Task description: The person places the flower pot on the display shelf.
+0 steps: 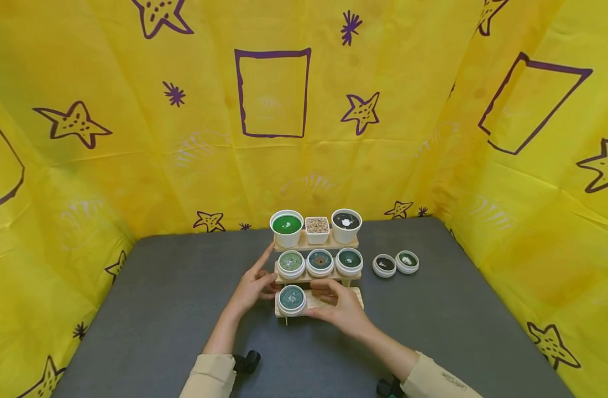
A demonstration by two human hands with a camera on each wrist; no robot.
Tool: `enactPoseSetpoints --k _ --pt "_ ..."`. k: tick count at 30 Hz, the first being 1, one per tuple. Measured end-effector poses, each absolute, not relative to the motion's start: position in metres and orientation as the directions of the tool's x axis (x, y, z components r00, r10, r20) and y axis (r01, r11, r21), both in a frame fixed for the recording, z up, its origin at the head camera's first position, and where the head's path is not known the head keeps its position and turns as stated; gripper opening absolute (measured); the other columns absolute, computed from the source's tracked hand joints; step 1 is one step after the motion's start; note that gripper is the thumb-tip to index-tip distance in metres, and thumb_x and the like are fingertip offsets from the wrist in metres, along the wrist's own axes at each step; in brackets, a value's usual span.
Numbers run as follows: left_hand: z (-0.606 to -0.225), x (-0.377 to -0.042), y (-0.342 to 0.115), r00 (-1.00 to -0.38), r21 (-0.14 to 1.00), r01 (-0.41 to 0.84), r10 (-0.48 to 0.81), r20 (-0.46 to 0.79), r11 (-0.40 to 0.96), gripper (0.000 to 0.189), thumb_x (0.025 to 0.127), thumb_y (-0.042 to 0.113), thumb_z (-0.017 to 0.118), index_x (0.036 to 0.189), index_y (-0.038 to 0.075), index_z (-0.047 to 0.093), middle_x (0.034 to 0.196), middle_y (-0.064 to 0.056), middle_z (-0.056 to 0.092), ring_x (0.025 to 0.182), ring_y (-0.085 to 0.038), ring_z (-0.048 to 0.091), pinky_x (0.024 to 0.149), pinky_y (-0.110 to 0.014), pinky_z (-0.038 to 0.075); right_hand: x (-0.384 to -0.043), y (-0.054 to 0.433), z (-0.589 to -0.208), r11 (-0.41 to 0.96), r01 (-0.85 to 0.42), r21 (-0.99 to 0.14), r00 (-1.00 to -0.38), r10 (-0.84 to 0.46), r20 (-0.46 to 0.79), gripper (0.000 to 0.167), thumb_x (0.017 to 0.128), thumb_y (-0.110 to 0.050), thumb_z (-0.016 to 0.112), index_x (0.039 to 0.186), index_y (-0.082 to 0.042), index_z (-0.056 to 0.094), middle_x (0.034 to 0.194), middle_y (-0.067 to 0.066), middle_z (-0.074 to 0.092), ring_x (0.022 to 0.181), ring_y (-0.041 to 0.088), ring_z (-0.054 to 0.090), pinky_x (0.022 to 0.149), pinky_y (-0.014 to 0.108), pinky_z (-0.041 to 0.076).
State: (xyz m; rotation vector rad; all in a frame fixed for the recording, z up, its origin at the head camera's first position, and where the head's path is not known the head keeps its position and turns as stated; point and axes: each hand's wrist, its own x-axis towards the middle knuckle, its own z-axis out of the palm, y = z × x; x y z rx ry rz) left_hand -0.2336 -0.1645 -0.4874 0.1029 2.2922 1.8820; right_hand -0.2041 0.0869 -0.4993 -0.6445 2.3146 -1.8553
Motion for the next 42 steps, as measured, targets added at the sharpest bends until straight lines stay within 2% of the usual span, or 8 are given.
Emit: enactPoseSetpoints --k 6,14,20,26,30,35,39,42 --pt "-0.474 -0.227 -0.162 -0.98 0.977 -0.068 0.168 -0.103 0.2 0.073 0.096 0.009 0.058 0.157 0.034 0.026 0.087 -0.03 0.064 0.073 -0.021 0.069 0.077 -0.059 0.06 -0.202 0.108 -0.503 0.187 -0.285 -0.94 -0.914 -0.348 0.208 0.058 0.073 -0.015 0.086 0.124 0.001 0.062 0.122 0.024 0.068 0.116 0.036 0.065 0.101 0.037 0.054" --pt "-0.492 -0.235 -0.165 -0.985 0.977 -0.05 0.154 -0.083 0.208 0.073 0.097 0.014 0.058 0.156 0.04 0.024 0.087 -0.029 0.065 0.074 -0.02 0.07 0.074 -0.055 0.062 -0.205 0.137 -0.505 0.227 -0.283 -0.932 -0.938 -0.269 0.219 0.052 0.074 -0.014 0.085 0.12 0.0 0.066 0.119 0.024 0.069 0.114 0.036 0.067 0.097 0.036 0.056" --pt "-0.492 -0.235 -0.166 -0.984 0.976 -0.052 0.157 -0.087 0.211 0.073 0.098 0.013 0.058 0.156 0.039 0.023 0.087 -0.029 0.065 0.074 -0.021 0.07 0.075 -0.056 0.061 -0.211 0.158 -0.507 0.346 -0.293 -0.891 -0.951 -0.205 0.233 0.044 0.075 -0.018 0.086 0.114 -0.008 0.07 0.113 0.015 0.074 0.106 0.029 0.071 0.09 0.035 0.06" --pt "-0.496 -0.236 -0.166 -0.986 0.979 -0.039 0.15 -0.07 0.202 0.074 0.096 0.015 0.06 0.155 0.042 0.025 0.085 -0.024 0.066 0.072 -0.02 0.069 0.072 -0.052 0.062 -0.215 0.175 -0.51 0.42 -0.281 -0.863 -0.959 -0.142 0.244 0.036 0.075 -0.016 0.085 0.109 -0.012 0.073 0.107 0.009 0.076 0.101 0.019 0.072 0.091 0.037 0.059" --pt "-0.496 -0.237 -0.167 -0.986 0.981 -0.039 0.151 -0.069 0.189 0.074 0.096 0.014 0.06 0.155 0.041 0.024 0.085 -0.026 0.066 0.072 -0.02 0.068 0.071 -0.053 0.062 -0.219 0.187 -0.511 0.453 -0.24 -0.858 -0.97 -0.09 0.224 0.038 0.074 -0.016 0.086 0.11 -0.013 0.073 0.109 0.009 0.076 0.104 0.022 0.072 0.092 0.035 0.059" --pt "-0.495 -0.237 -0.166 -0.986 0.98 -0.045 0.151 -0.074 0.192 0.074 0.097 0.014 0.059 0.155 0.042 0.024 0.086 -0.027 0.065 0.073 -0.02 0.069 0.073 -0.054 0.062 -0.231 0.204 -0.511 0.506 -0.198 -0.84 -0.974 -0.006 0.226 0.041 0.075 -0.015 0.085 0.113 -0.009 0.072 0.113 0.01 0.075 0.107 0.027 0.071 0.089 0.024 0.059" --pt "-0.492 -0.235 -0.165 -0.983 0.98 -0.059 0.159 -0.091 0.191 0.074 0.097 0.012 0.058 0.156 0.04 0.024 0.088 -0.029 0.065 0.073 -0.02 0.069 0.076 -0.057 0.061 -0.243 0.219 -0.51 0.525 -0.168 -0.835 -0.967 0.076 0.242 0.039 0.077 -0.012 0.084 0.113 -0.005 0.072 0.114 0.013 0.074 0.104 0.018 0.072 0.085 0.01 0.055" --pt "-0.485 -0.232 -0.164 -0.981 0.981 -0.063 0.171 -0.095 0.186 0.073 0.097 0.009 0.057 0.157 0.036 0.024 0.089 -0.033 0.063 0.074 -0.022 0.069 0.078 -0.06 0.059 -0.25 0.229 -0.508 0.498 -0.146 -0.855 -0.961 0.135 0.243 0.038 0.078 -0.01 0.082 0.114 -0.002 0.07 0.116 0.018 0.072 0.099 0.008 0.072 0.083 0.007 0.054"
